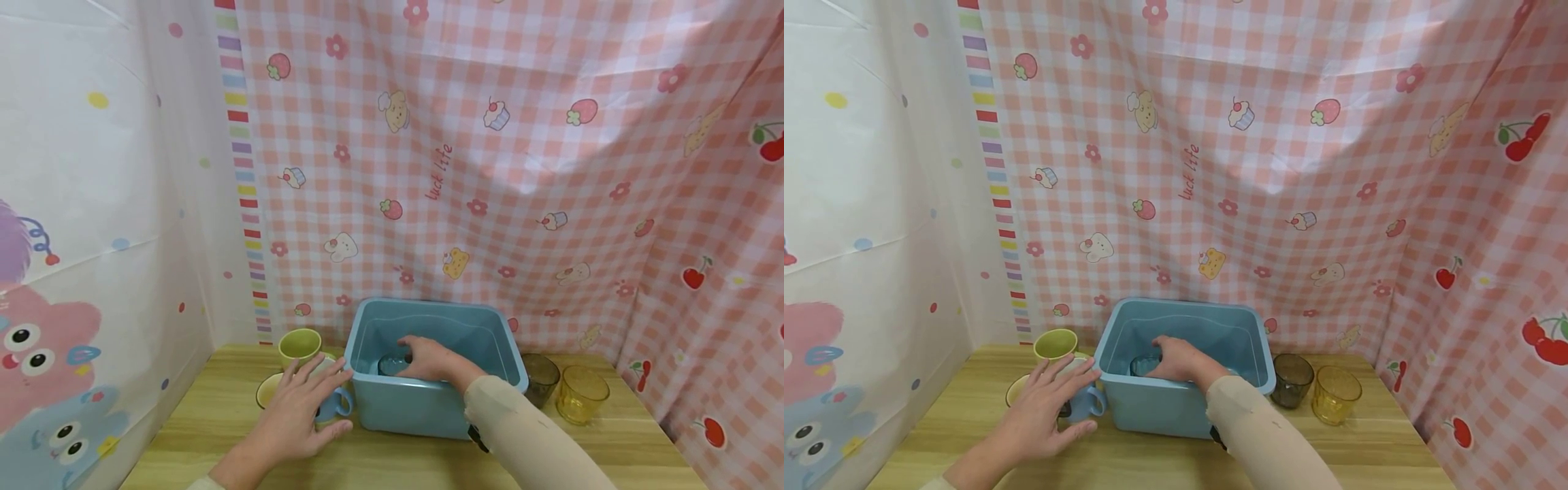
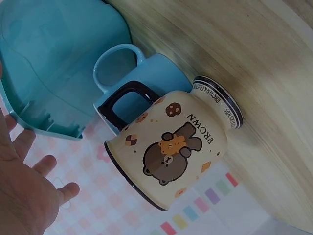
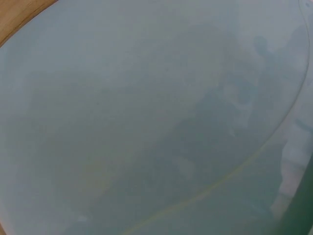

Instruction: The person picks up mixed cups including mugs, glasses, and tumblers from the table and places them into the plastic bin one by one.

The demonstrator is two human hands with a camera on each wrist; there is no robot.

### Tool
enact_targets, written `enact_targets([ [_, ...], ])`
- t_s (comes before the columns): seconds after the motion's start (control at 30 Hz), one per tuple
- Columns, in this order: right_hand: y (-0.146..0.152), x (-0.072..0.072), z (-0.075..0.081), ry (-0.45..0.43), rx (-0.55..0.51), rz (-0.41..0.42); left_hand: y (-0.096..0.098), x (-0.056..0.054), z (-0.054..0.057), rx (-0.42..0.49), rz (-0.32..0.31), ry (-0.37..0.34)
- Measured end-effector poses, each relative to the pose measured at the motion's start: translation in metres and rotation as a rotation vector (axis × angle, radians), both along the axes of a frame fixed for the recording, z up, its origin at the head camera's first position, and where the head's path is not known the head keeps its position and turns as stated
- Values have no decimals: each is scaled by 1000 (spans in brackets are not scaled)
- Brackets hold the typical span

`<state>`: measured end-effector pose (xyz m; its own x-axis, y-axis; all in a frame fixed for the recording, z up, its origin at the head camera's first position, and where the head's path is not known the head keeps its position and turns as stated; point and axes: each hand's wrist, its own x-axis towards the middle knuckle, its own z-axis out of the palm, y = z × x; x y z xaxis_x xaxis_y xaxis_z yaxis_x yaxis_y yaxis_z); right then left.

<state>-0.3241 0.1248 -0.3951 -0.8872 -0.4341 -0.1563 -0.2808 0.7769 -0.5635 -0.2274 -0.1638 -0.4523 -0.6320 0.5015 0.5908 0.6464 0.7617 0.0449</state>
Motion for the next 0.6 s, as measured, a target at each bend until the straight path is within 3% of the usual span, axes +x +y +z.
enact_targets([
  [0.23,-2,-4,-3,-3,29,17,0,0,-2,0,8,16],
  [0.27,1,-15,-14,8,41,20,0,0,-2,0,9,18],
  [0.33,0,-16,-16,14,52,25,0,0,-1,2,9,15],
  [0.47,-2,-15,-16,22,67,33,1,1,-1,3,14,-3],
  [0.5,-5,-4,-6,13,63,33,1,1,-1,2,16,-7],
  [0.6,-6,-4,-6,8,77,34,1,1,-1,2,17,-10],
])
